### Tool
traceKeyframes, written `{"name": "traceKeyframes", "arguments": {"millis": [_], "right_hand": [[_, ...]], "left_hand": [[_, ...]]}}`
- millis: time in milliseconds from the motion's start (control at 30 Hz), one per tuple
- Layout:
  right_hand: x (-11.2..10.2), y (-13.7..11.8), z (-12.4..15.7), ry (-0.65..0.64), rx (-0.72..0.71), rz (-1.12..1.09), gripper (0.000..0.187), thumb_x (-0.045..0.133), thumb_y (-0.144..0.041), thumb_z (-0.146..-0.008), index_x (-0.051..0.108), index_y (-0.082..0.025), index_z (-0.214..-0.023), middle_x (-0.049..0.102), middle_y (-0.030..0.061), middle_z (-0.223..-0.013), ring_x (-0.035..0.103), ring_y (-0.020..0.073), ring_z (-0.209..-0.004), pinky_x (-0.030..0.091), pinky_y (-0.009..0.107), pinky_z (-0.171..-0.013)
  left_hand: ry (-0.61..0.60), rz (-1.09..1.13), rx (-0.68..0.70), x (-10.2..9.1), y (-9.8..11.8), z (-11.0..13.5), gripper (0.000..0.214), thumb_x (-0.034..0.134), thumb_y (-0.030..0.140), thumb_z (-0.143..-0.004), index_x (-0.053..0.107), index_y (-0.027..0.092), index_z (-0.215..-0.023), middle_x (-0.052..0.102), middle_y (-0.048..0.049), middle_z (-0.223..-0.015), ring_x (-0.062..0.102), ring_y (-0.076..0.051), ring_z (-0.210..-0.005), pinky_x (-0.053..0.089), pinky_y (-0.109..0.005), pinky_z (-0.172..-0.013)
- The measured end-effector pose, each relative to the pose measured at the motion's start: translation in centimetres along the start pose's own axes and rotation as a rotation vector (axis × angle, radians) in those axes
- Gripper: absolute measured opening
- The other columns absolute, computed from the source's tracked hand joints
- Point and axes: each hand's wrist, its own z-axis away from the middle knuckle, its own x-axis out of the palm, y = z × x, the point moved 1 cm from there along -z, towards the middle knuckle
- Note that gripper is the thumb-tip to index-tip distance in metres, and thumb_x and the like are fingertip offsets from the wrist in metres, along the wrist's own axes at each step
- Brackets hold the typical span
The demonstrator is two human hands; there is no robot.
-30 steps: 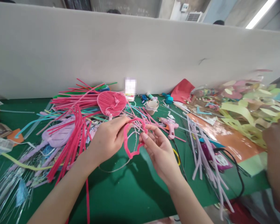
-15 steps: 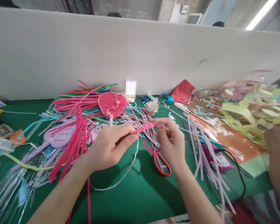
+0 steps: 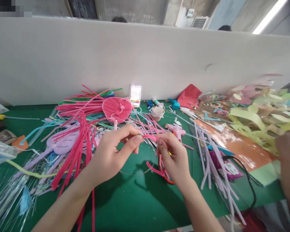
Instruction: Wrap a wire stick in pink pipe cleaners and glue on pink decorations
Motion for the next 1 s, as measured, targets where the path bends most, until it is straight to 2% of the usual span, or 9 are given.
{"name": "traceKeyframes", "arguments": {"millis": [100, 167, 233, 300, 400, 533, 667, 833, 1000], "right_hand": [[-0.1, 0.1, -0.3, 0.013, 0.027, -0.074, 0.013, 0.051, -0.025, -0.096, 0.064, -0.023, -0.097, 0.063, 0.0030, -0.085, 0.062, 0.0164, -0.074, 0.049, 0.030, -0.068], [-0.8, -0.5, -0.7, 0.018, 0.074, -0.147, 0.010, 0.053, -0.022, -0.093, 0.063, -0.022, -0.091, 0.064, 0.0027, -0.084, 0.062, 0.0165, -0.077, 0.050, 0.029, -0.070], [-1.8, -1.5, -1.2, 0.005, 0.161, -0.239, 0.013, 0.051, -0.021, -0.091, 0.061, -0.021, -0.083, 0.058, -0.0005, -0.072, 0.054, 0.0124, -0.062, 0.044, 0.024, -0.056], [-2.7, -2.8, -1.5, -0.020, 0.232, -0.275, 0.018, 0.051, -0.025, -0.092, 0.059, -0.021, -0.078, 0.045, -0.0042, -0.061, 0.038, 0.0088, -0.048, 0.030, 0.021, -0.042], [-3.6, -5.0, -1.7, -0.026, 0.190, -0.156, 0.023, 0.059, -0.036, -0.093, 0.060, -0.021, -0.075, 0.038, -0.0056, -0.056, 0.031, 0.0079, -0.045, 0.023, 0.022, -0.039], [-3.5, -7.4, -0.8, -0.017, 0.022, -0.112, 0.017, 0.060, -0.035, -0.094, 0.066, -0.024, -0.083, 0.056, -0.0010, -0.067, 0.046, 0.0107, -0.054, 0.034, 0.023, -0.045], [-2.7, -7.7, 0.4, -0.057, -0.046, -0.158, 0.011, 0.062, -0.027, -0.094, 0.070, -0.027, -0.087, 0.061, 0.0003, -0.072, 0.052, 0.0129, -0.061, 0.040, 0.025, -0.050], [-2.1, -5.7, 0.9, 0.186, -0.014, -0.308, 0.011, 0.062, -0.027, -0.094, 0.072, -0.030, -0.091, 0.067, 0.0015, -0.082, 0.055, 0.0132, -0.065, 0.042, 0.026, -0.053], [-1.1, -5.9, 0.5, 0.018, 0.059, -0.452, 0.010, 0.066, -0.033, -0.091, 0.074, -0.028, -0.087, 0.068, 0.0016, -0.076, 0.055, 0.0124, -0.058, 0.042, 0.026, -0.049]], "left_hand": [[-0.009, 0.209, -0.179, 0.1, 0.4, -0.1, 0.019, 0.054, 0.030, -0.093, 0.062, 0.019, -0.080, 0.056, 0.0033, -0.063, 0.051, -0.009, -0.049, 0.043, -0.021, -0.047], [0.024, 0.223, -0.237, 0.0, 0.5, -0.1, 0.020, 0.057, 0.032, -0.092, 0.066, 0.018, -0.082, 0.055, 0.0030, -0.064, 0.047, -0.007, -0.046, 0.040, -0.021, -0.044], [0.067, 0.177, -0.265, -0.1, 0.4, -0.1, 0.021, 0.058, 0.033, -0.091, 0.068, 0.017, -0.083, 0.057, 0.0018, -0.066, 0.046, -0.007, -0.048, 0.039, -0.020, -0.044], [0.097, 0.139, -0.282, 0.0, 0.2, -0.1, 0.020, 0.058, 0.032, -0.091, 0.070, 0.017, -0.087, 0.061, 0.0004, -0.068, 0.048, -0.008, -0.051, 0.041, -0.020, -0.046], [0.106, 0.107, -0.290, 0.5, -0.2, -0.2, 0.022, 0.058, 0.034, -0.090, 0.071, 0.016, -0.091, 0.061, 0.0002, -0.066, 0.051, -0.010, -0.054, 0.043, -0.020, -0.048], [0.079, 0.107, -0.312, 1.2, -0.7, -0.2, 0.025, 0.058, 0.038, -0.092, 0.071, 0.017, -0.093, 0.062, 0.0015, -0.064, 0.050, -0.009, -0.049, 0.040, -0.020, -0.045], [0.096, 0.158, -0.293, 1.5, -0.8, -0.2, 0.023, 0.059, 0.038, -0.091, 0.070, 0.018, -0.086, 0.064, 0.0009, -0.068, 0.054, -0.010, -0.053, 0.044, -0.021, -0.049], [0.093, 0.218, -0.303, 1.2, -0.3, -0.1, 0.017, 0.059, 0.035, -0.093, 0.065, 0.019, -0.092, 0.064, 0.0033, -0.068, 0.054, -0.008, -0.051, 0.044, -0.018, -0.048], [0.093, 0.185, -0.273, 0.8, 0.6, 0.0, 0.016, 0.059, 0.034, -0.093, 0.063, 0.019, -0.089, 0.065, 0.0033, -0.069, 0.062, -0.009, -0.058, 0.050, -0.018, -0.055]]}}
